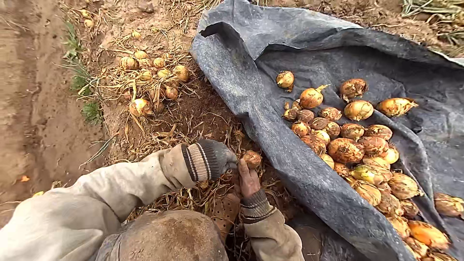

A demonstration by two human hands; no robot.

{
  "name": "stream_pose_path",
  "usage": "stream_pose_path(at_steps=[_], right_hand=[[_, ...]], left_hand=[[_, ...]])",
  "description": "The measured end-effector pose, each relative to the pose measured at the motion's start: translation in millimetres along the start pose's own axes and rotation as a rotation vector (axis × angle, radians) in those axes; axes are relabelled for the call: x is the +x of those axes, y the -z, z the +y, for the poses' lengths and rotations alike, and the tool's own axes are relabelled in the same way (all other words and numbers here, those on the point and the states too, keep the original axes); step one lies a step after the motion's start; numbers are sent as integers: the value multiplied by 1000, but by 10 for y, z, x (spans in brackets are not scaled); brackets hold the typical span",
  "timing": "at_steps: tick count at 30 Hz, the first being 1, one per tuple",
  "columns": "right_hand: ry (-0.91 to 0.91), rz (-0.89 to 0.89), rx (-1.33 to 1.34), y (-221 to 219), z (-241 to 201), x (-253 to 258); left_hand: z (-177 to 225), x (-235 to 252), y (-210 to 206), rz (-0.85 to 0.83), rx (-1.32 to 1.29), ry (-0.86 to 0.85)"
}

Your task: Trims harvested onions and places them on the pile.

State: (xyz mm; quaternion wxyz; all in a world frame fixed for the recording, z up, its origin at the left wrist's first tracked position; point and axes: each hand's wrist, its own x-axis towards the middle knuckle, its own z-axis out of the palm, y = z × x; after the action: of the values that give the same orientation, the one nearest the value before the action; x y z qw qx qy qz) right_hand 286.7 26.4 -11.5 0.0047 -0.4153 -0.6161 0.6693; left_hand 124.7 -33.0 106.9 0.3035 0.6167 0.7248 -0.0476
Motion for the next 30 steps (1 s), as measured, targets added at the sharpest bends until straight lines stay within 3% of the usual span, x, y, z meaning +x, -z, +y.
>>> stream_pose_path(at_steps=[2, 4, 6, 9, 11, 13, 16, 19, 21, 23, 25, 28, 30], right_hand=[[62, 147, 34, 175, -181, -61], [254, 324, 112, 392, -347, -120], [423, 395, 279, 646, -481, -166], [426, 418, 390, 785, -479, -187], [351, 371, 373, 638, -382, -163], [290, 268, 271, 424, -245, -138], [254, 107, 103, 195, -106, -139], [211, 1, -50, 141, -46, -115], [166, -43, -82, 152, -26, -92], [134, -72, -102, 173, -14, -68], [103, -77, -141, 192, 7, -51], [9, -140, -298, 215, -104, -57], [-49, -236, -388, 183, -184, -70]], left_hand=[[-135, 172, 20, 210, -42, -55], [-520, 303, 104, 464, -22, 54], [-1179, 298, 279, 395, 66, 413], [-2505, -4, 234, 256, 185, 853], [-3126, -286, 16, 239, 203, 948], [-3316, -461, -128, 150, 146, 945], [-3535, -463, -235, 204, 105, 993], [-3612, -342, -194, 150, 62, 1071], [-3468, -288, -104, 11, 233, 1015], [-3323, -313, -46, -26, 415, 909], [-3097, -386, -50, 102, 423, 811], [-2606, -442, -131, 372, 143, 626], [-2097, -472, -166, 425, -90, 567]])
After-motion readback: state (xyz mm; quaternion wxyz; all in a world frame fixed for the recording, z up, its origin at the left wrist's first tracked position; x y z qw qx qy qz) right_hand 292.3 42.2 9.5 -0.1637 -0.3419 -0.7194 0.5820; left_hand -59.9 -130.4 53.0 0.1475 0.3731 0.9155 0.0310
